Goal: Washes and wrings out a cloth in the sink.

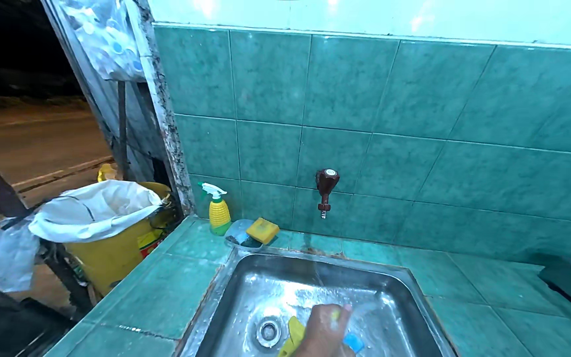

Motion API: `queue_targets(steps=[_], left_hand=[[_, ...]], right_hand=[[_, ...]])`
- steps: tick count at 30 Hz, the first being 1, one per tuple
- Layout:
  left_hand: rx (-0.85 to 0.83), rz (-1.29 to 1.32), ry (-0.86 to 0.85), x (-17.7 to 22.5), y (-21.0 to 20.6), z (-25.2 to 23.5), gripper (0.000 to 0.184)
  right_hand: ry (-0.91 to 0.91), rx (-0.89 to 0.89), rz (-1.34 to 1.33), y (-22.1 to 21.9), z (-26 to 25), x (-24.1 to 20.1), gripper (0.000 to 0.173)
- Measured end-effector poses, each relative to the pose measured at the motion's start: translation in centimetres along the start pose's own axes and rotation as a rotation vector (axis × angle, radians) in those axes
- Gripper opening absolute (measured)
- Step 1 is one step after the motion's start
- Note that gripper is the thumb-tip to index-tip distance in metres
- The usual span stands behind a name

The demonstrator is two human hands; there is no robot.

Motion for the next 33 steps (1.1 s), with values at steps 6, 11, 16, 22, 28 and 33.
queue_targets(steps=[6, 11, 16, 22, 28, 33], left_hand=[[0.046, 0.071, 0.270, -3.7, 5.1, -0.7, 0.047], [-0.432, 0.051, 0.169, -2.0, 5.6, 1.3, 0.099], [-0.448, -0.158, 0.090, 0.2, 5.3, 1.1, 0.030], [-0.332, 0.285, 0.004, 3.8, 5.6, 0.3, 0.028], [-0.005, 0.365, 0.495, 1.4, 7.6, 2.1, 0.073], [0.412, 0.548, 0.433, 0.3, 4.6, 1.6, 0.053]], right_hand=[[0.234, -0.099, 0.165, 2.5, -0.7, -3.1, 0.039], [0.449, -0.337, 0.164, 3.6, -0.3, -7.0, 0.025], [0.662, -0.225, 0.368, 4.9, -0.9, -7.5, 0.082], [0.710, -0.154, 0.459, 1.6, -1.0, -3.9, 0.069], [0.416, 0.060, 1.163, -0.2, -0.2, -6.7, 0.046], [0.555, 0.083, 1.287, -3.7, 2.3, -4.2, 0.038]])
Point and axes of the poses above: each hand's wrist, its own z-axis away from the middle knuckle, its own y-axis out of the back of the hand, x = y × z, the point moved 4 cm from there along -z, towards the middle knuckle, and after that the axes turned 6 degrees about z, right-handed, at the moved point
